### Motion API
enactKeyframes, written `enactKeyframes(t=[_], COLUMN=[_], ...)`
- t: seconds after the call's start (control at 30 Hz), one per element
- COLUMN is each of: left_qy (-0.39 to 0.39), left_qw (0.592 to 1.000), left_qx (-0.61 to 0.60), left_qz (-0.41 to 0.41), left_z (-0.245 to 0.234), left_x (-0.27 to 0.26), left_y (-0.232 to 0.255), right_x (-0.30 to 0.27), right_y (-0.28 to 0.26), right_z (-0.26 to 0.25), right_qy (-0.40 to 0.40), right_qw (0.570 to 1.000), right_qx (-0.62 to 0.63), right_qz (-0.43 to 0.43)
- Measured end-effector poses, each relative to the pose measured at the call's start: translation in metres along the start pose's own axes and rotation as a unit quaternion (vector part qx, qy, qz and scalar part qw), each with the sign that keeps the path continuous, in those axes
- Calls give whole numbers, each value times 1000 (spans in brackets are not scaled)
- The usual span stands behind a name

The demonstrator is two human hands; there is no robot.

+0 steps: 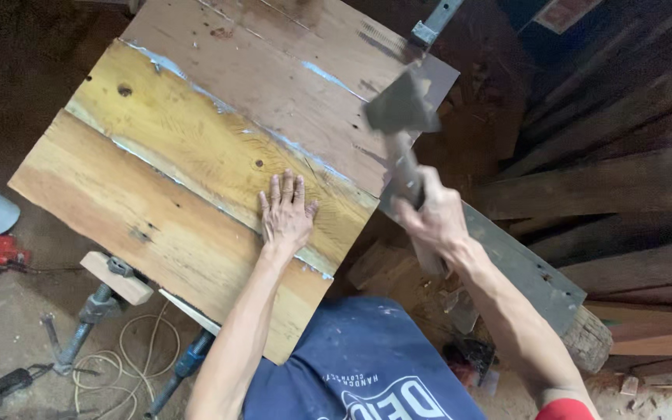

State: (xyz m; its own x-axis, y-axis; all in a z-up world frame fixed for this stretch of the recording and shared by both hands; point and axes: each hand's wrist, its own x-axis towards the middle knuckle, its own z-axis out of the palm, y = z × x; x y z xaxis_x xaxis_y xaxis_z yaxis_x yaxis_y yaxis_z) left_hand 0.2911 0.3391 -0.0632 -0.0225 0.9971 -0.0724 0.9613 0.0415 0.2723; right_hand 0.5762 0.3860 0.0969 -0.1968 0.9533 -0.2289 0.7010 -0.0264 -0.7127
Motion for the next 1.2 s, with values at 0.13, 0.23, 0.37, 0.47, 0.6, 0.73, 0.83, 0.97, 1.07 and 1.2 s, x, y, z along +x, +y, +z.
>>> enactKeyframes(t=[0.13,0.23,0.37,0.47,0.6,0.73,0.83,0.97,1.07,1.2], left_qy=[10,0,8,20,259,401,467,426,310,397], left_qw=[1000,1000,1000,997,949,864,719,458,343,211], left_qx=[12,15,-9,-75,-142,-37,-186,-521,-713,-777], left_qz=[4,-2,-2,-10,-107,-303,-480,-581,-528,-441], left_z=[3,-1,-20,-39,-62,-40,7,62,72,73], left_x=[-4,-1,-3,-43,-157,-267,-307,-326,-319,-292], left_y=[-3,3,6,-10,-47,-55,-45,-52,-87,-127], right_x=[23,35,9,-24,-60,-71,-74,-80,-93,-91], right_y=[7,19,46,75,127,188,214,211,204,207], right_z=[13,20,23,23,7,-14,-17,-9,-2,1], right_qy=[18,-117,-105,-98,-111,-163,-138,-78,-72,-45], right_qw=[994,968,991,984,946,936,972,931,901,912], right_qx=[-96,-207,-45,122,242,209,-51,-321,-407,-395], right_qz=[51,83,71,90,184,233,184,156,127,103])
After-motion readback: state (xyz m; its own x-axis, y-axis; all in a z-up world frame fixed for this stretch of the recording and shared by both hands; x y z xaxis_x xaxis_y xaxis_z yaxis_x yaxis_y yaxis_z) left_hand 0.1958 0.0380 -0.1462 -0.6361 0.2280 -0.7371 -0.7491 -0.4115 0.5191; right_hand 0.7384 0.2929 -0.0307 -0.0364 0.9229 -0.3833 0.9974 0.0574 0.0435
